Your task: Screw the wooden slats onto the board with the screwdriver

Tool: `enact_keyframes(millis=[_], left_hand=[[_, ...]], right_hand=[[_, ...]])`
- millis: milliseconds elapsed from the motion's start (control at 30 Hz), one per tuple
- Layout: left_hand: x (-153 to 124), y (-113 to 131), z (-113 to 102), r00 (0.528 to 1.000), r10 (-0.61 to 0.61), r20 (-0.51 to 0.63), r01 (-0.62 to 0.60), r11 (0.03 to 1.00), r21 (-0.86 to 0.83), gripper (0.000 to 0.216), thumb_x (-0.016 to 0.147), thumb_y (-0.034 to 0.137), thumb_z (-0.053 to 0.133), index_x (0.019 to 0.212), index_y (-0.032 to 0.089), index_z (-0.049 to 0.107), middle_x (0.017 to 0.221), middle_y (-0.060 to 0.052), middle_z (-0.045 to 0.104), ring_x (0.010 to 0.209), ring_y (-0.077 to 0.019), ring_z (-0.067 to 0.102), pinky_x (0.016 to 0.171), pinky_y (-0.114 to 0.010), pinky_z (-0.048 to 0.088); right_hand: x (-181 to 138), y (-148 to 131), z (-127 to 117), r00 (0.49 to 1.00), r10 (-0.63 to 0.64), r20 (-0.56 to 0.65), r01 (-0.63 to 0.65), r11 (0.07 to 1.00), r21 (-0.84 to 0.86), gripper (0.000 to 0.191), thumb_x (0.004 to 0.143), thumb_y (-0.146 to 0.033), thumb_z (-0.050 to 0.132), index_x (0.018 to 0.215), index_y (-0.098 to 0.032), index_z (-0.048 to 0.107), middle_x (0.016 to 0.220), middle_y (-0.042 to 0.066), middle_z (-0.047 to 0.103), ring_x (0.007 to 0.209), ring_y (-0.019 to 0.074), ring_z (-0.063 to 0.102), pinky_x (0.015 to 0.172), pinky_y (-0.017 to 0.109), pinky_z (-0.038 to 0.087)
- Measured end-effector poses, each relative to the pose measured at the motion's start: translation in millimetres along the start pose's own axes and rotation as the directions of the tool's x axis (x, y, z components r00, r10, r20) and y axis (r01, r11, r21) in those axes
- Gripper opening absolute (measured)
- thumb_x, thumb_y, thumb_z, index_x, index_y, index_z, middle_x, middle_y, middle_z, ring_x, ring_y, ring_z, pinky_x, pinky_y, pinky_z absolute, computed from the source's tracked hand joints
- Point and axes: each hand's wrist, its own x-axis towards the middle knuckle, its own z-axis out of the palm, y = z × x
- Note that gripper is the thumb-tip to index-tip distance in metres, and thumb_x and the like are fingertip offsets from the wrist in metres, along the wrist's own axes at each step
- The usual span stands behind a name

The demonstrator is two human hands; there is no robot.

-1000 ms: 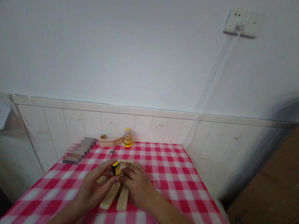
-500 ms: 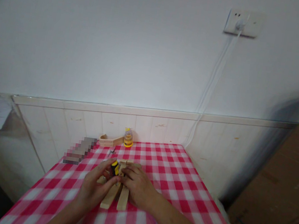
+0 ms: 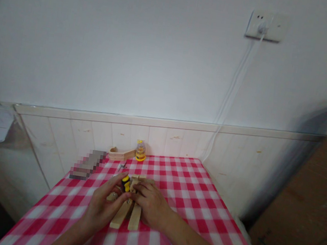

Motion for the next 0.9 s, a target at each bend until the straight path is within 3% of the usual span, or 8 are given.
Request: enact_keyframes(millis=[367,633,900], left_hand=[[-1.0,3.2,3.9,0.993,-0.115,-0.035,0.114,0.993,-0.016,0.049,0.091,0.033,0.072,0.138,0.024,0.06,0.098,-0.004,0.073,0.067,-0.0147,0.07,0.064,-0.027,0.062],[0.2,0.9,2.2,0.999,0.02,-0.034,-0.019,1.0,0.023,0.042,0.091,0.029,0.073,0.132,0.025,0.064,0.1,-0.004,0.074,0.07,-0.0159,0.071,0.069,-0.03,0.063],[1.3,-0.1,2.1,0.998,0.008,-0.061,-0.005,0.999,0.052,0.038,0.091,0.035,0.076,0.126,0.025,0.067,0.097,-0.004,0.075,0.069,-0.0171,0.071,0.067,-0.03,0.063]], right_hand=[[-1.6,3.1,3.4,1.0,-0.02,-0.015,0.02,1.0,0.001,0.022,0.099,-0.025,0.067,0.12,-0.019,0.069,0.128,0.013,0.072,0.125,0.0259,0.063,0.112,0.05,0.051],[-1.2,3.3,5.9,0.999,-0.015,-0.038,0.015,1.0,-0.014,0.018,0.1,-0.026,0.067,0.116,-0.018,0.071,0.126,0.013,0.073,0.122,0.0264,0.064,0.11,0.05,0.052],[-0.5,0.4,0.3,1.0,-0.004,-0.01,0.004,1.0,-0.016,0.02,0.1,-0.027,0.065,0.117,-0.018,0.071,0.127,0.014,0.072,0.122,0.0265,0.063,0.109,0.048,0.053]])
